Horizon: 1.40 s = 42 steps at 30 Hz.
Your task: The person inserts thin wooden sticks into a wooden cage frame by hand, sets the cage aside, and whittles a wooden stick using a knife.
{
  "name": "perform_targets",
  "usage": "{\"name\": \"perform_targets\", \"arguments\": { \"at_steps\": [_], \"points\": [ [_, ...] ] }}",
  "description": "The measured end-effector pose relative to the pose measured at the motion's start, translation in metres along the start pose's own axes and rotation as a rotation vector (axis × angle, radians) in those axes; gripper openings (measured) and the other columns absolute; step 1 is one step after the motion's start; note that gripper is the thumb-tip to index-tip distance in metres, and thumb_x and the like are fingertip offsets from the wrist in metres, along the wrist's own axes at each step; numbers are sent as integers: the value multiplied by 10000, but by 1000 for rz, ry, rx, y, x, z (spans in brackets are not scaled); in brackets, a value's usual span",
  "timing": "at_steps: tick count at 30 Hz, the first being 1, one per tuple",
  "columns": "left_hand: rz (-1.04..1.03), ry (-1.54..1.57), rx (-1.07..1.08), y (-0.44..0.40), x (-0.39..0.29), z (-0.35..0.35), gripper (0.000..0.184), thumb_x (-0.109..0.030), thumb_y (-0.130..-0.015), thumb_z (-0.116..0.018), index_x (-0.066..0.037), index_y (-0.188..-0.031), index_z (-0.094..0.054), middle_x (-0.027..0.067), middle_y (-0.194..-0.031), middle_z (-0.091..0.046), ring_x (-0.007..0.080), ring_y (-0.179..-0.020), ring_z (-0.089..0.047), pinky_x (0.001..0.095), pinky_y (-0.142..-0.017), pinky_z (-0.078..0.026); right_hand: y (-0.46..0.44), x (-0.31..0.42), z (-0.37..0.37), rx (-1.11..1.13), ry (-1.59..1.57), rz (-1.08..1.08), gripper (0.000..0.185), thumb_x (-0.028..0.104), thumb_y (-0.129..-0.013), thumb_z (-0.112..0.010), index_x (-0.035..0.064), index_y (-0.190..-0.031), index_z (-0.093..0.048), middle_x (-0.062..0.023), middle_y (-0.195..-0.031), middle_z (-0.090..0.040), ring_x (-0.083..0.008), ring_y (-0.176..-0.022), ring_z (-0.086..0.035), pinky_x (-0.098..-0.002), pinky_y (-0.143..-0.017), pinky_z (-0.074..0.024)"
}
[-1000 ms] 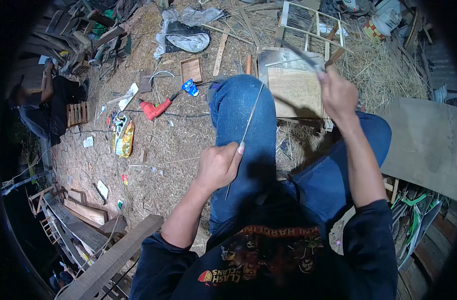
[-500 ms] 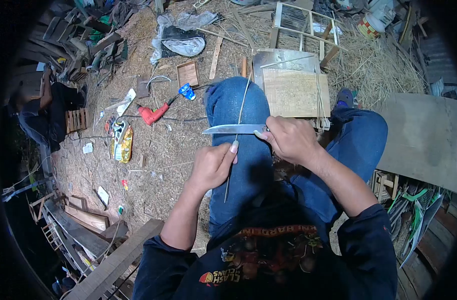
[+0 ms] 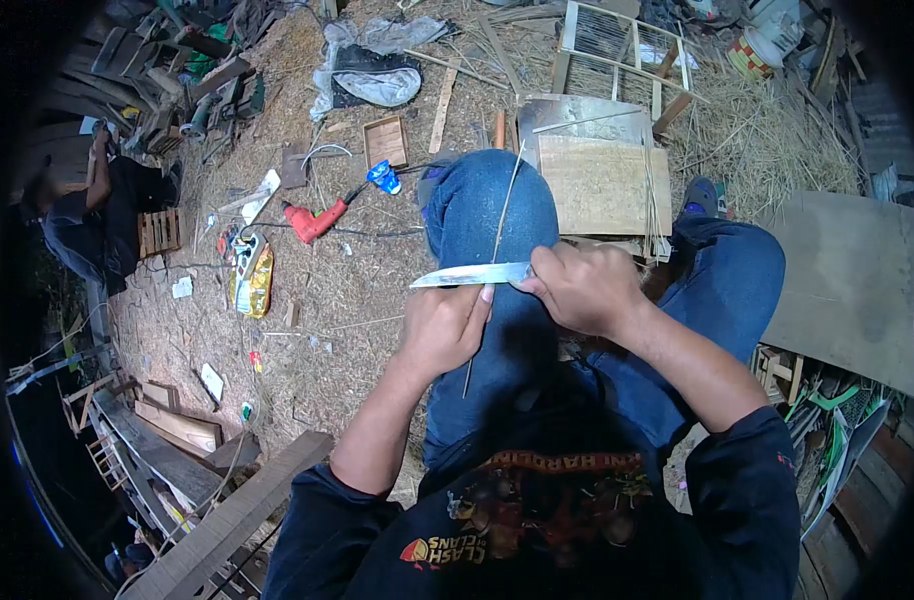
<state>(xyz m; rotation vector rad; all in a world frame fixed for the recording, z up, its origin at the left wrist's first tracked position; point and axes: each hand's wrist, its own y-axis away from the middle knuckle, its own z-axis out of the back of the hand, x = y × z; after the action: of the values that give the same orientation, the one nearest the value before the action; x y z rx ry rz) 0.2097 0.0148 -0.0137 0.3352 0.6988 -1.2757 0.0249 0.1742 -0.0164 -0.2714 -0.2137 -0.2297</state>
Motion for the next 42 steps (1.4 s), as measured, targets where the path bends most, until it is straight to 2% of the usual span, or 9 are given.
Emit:
{"name": "perform_targets", "arguments": {
  "at_steps": [3, 7, 23, 31, 35, 37, 39, 41, 42],
  "points": [
    [144, -33, 85, 2, -11, 2, 327, -178, -1042, -571, -51, -747, -632, 141, -601, -627, 368, -553, -657, 475, -550, -491, -8, -16, 7, -16, 22, -28, 430, 472, -1036, -562, 134, -770, -553, -46, -581, -625, -192, -479, -666, -373, -407, -507],
    [24, -139, -21, 4, -7, -5, 322, -179, -1028, -591, -56, -731, -594, 173, -587, -604, 377, -536, -642, 490, -520, -473, -7, -9, 3, -9, 48, 12, 422, 468, -1024, -582, 136, -767, -556, -51, -569, -615, -200, -471, -662, -368, -409, -511],
    [117, -185, -17, 2, -15, -11, 311, -192, -1017, -603, -57, -738, -588, 194, -576, -582, 406, -530, -628, 512, -513, -468, -1, -2, 1, -24, 88, 91, 407, 498, -976, -622, 153, -767, -570, -41, -580, -603, -207, -473, -653, -367, -418, -504],
    [132, -157, -9, 8, -19, -12, 330, -201, -1037, -586, -52, -742, -586, 196, -572, -573, 411, -528, -621, 513, -515, -468, -21, -31, 14, -88, 173, -108, 418, 492, -1024, -562, 157, -775, -595, -34, -582, -613, -213, -462, -646, -362, -397, -487],
    [116, -149, -42, 6, -14, -15, 318, -198, -1038, -580, -52, -756, -596, 199, -577, -574, 415, -532, -624, 521, -517, -465, -4, -7, 8, 17, 109, 138, 452, 528, -1029, -550, 143, -799, -613, -47, -594, -632, -206, -478, -661, -375, -403, -501],
    [122, -151, -16, 6, -15, -13, 313, -206, -1036, -579, -57, -763, -619, 177, -577, -595, 391, -518, -632, 505, -506, -481, -20, -27, 12, -1, 112, -122, 443, 526, -1019, -565, 144, -801, -615, -54, -595, -635, -221, -481, -664, -382, -406, -506],
    [128, -161, 2, 6, -13, -9, 310, -214, -1034, -577, -63, -771, -642, 155, -577, -615, 367, -505, -640, 489, -496, -497, -16, -27, 9, -21, 96, -124, 438, 511, -1031, -555, 144, -797, -609, -58, -602, -643, -220, -479, -663, -384, -404, -506],
    [232, 156, 47, 6, -8, -5, 340, -244, -1052, -559, -59, -791, -675, 154, -617, -644, 363, -559, -663, 477, -552, -507, -2, -12, 4, 19, 25, 85, 427, 491, -1040, -546, 137, -809, -602, -60, -607, -650, -219, -485, -667, -382, -404, -506],
    [231, 158, 49, 3, -7, -1, 340, -244, -1052, -559, -59, -791, -675, 154, -617, -644, 363, -559, -663, 477, -552, -507, -7, -17, 5, 58, 47, 12, 404, 486, -1012, -589, 135, -813, -596, -63, -604, -644, -231, -494, -675, -386, -420, -516]
  ]
}}
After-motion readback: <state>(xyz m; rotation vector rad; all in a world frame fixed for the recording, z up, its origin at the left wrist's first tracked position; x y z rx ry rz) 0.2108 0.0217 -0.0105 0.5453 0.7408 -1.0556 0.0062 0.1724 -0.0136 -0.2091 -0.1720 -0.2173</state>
